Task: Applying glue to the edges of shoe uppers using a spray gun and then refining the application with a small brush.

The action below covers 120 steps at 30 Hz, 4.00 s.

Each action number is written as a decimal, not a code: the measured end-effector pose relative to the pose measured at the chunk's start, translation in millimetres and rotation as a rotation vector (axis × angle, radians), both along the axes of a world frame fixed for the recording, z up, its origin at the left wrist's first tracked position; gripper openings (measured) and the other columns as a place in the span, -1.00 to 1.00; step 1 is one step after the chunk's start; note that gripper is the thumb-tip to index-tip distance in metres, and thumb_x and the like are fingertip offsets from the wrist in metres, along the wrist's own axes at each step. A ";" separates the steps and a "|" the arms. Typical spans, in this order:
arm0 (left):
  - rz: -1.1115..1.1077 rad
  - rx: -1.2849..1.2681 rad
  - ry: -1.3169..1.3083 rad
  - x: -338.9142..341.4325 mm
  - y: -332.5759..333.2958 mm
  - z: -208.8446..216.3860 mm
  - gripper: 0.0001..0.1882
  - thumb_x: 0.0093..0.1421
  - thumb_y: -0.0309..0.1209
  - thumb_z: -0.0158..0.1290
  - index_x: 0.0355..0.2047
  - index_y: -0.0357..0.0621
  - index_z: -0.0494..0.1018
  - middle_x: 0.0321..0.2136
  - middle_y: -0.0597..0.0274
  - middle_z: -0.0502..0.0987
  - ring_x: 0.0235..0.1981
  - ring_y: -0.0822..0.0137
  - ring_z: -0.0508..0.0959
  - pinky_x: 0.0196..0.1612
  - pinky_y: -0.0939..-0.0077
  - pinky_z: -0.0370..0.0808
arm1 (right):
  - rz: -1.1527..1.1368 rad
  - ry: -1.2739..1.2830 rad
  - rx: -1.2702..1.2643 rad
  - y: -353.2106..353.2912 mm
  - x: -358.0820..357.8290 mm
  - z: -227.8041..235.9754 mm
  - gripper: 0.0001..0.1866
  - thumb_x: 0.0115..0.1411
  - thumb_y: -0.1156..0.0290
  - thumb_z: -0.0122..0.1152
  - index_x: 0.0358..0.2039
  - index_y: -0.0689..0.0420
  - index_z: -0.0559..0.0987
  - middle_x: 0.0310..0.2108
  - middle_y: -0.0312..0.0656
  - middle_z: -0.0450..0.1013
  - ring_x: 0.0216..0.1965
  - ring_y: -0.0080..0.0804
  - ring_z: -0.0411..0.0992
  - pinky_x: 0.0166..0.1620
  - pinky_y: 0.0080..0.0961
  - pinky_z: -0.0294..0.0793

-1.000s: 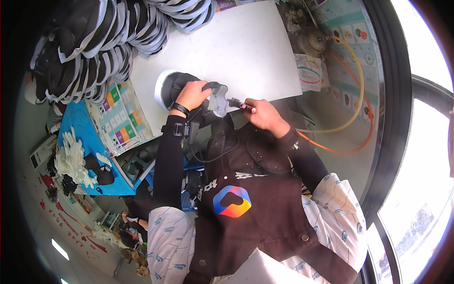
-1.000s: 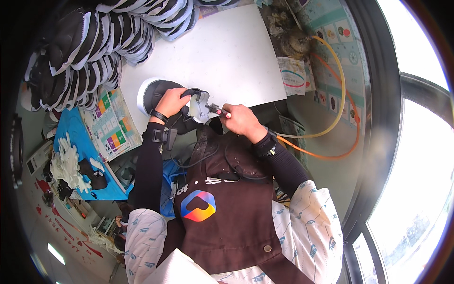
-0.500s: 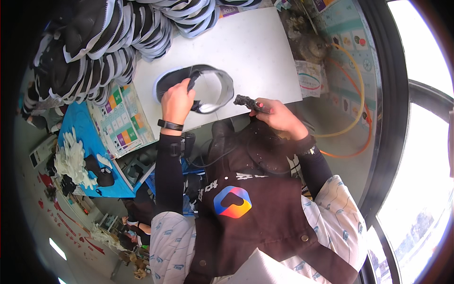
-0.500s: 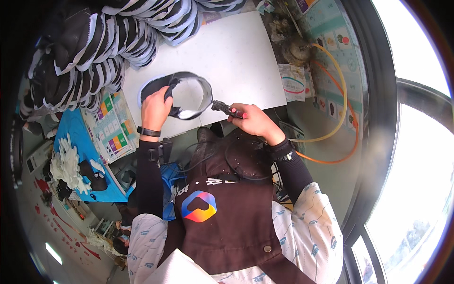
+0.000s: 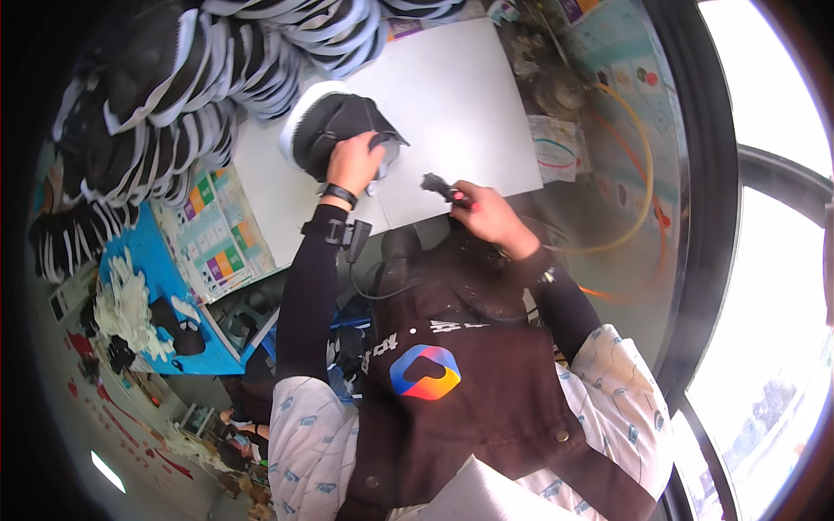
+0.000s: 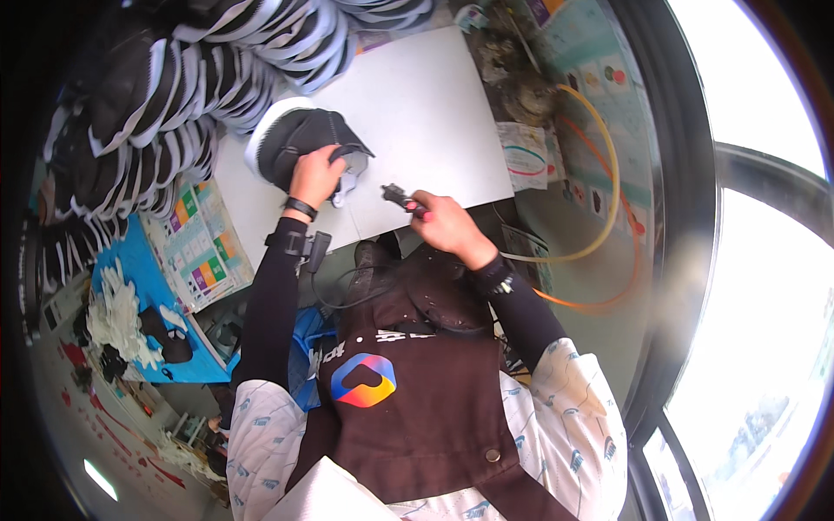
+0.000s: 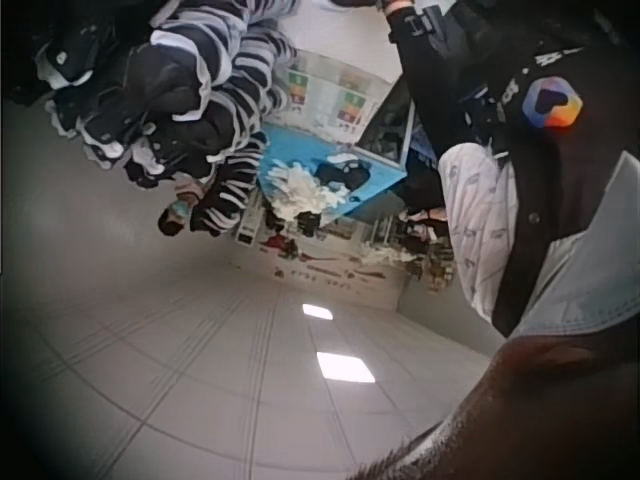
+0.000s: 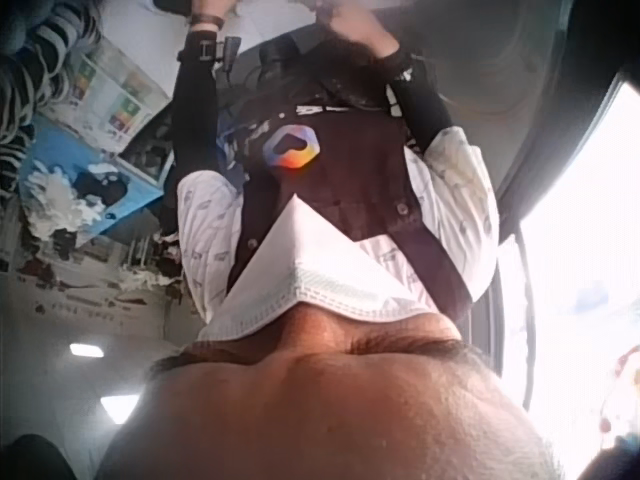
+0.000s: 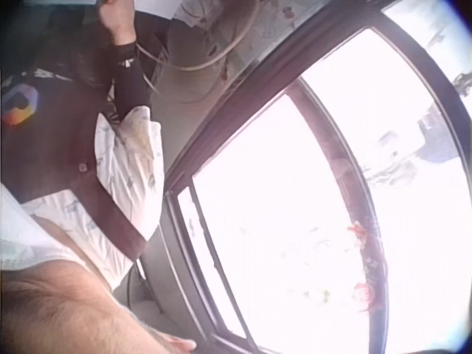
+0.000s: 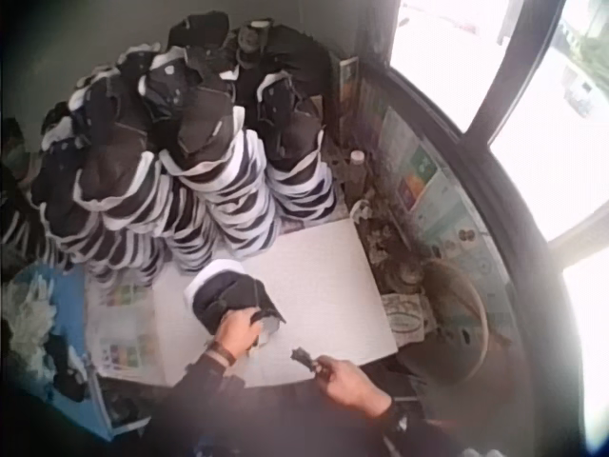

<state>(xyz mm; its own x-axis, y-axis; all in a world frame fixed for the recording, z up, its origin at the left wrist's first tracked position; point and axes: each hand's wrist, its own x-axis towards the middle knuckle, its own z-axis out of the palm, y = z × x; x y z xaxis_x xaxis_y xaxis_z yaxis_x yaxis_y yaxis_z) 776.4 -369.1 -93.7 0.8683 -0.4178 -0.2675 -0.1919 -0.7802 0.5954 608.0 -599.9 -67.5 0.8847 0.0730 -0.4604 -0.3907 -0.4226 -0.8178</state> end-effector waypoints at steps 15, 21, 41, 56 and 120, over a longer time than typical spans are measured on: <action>0.021 -0.065 0.117 12.9 19.0 -12.5 -0.66 0.20 -0.31 0.15 -0.08 -0.25 0.62 -0.33 -0.14 0.67 -0.24 -0.07 0.70 -0.13 0.24 0.60 | -0.082 0.091 0.048 43.5 25.1 -53.8 -0.70 0.15 0.24 0.09 -0.24 0.19 0.59 -0.37 0.17 0.56 -0.24 0.28 0.52 -0.12 0.03 0.52; 0.049 -0.098 0.123 3.6 29.7 -17.0 -0.65 0.25 -0.37 0.16 0.00 -0.26 0.61 -0.32 0.01 0.72 -0.31 0.40 0.70 -0.19 0.46 0.58 | -0.145 0.146 0.013 42.3 26.1 -52.5 -0.68 0.14 0.24 0.08 -0.24 0.20 0.59 -0.35 0.20 0.56 -0.22 0.28 0.52 -0.10 0.01 0.52; 0.088 -0.140 0.170 1.4 29.5 -10.6 -0.63 0.20 -0.34 0.17 -0.01 -0.25 0.61 -0.28 -0.11 0.70 -0.28 0.10 0.74 -0.15 0.36 0.62 | -0.168 0.183 -0.011 49.5 27.2 -46.1 -0.68 0.14 0.21 0.07 -0.26 0.19 0.59 -0.34 0.19 0.56 -0.22 0.27 0.51 -0.08 0.02 0.51; 0.086 -0.122 0.161 0.2 29.5 -9.0 -0.63 0.20 -0.34 0.17 -0.02 -0.26 0.61 -0.27 -0.13 0.69 -0.23 0.04 0.73 -0.13 0.34 0.62 | -0.173 0.176 0.068 54.1 24.5 -50.4 -0.67 0.11 0.24 0.09 -0.24 0.20 0.60 -0.34 0.18 0.57 -0.23 0.25 0.51 -0.10 -0.02 0.51; -0.060 -0.067 0.072 16.6 25.7 -23.8 -0.71 0.28 -0.29 0.16 -0.15 -0.27 0.61 -0.47 0.00 0.64 -0.44 0.19 0.65 -0.27 0.34 0.55 | -0.132 0.176 -0.024 55.5 37.6 -46.2 -0.64 0.10 0.23 0.05 -0.30 0.24 0.63 -0.27 0.23 0.58 -0.18 0.29 0.52 -0.05 0.03 0.51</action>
<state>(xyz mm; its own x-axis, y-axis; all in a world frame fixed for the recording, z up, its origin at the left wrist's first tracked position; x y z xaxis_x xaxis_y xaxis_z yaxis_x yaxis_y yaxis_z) 793.1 -343.4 -117.5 0.8208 -0.4873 -0.2981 -0.1917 -0.7265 0.6598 645.6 -544.4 -113.7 0.7918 -0.0515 -0.6086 -0.5797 -0.3770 -0.7224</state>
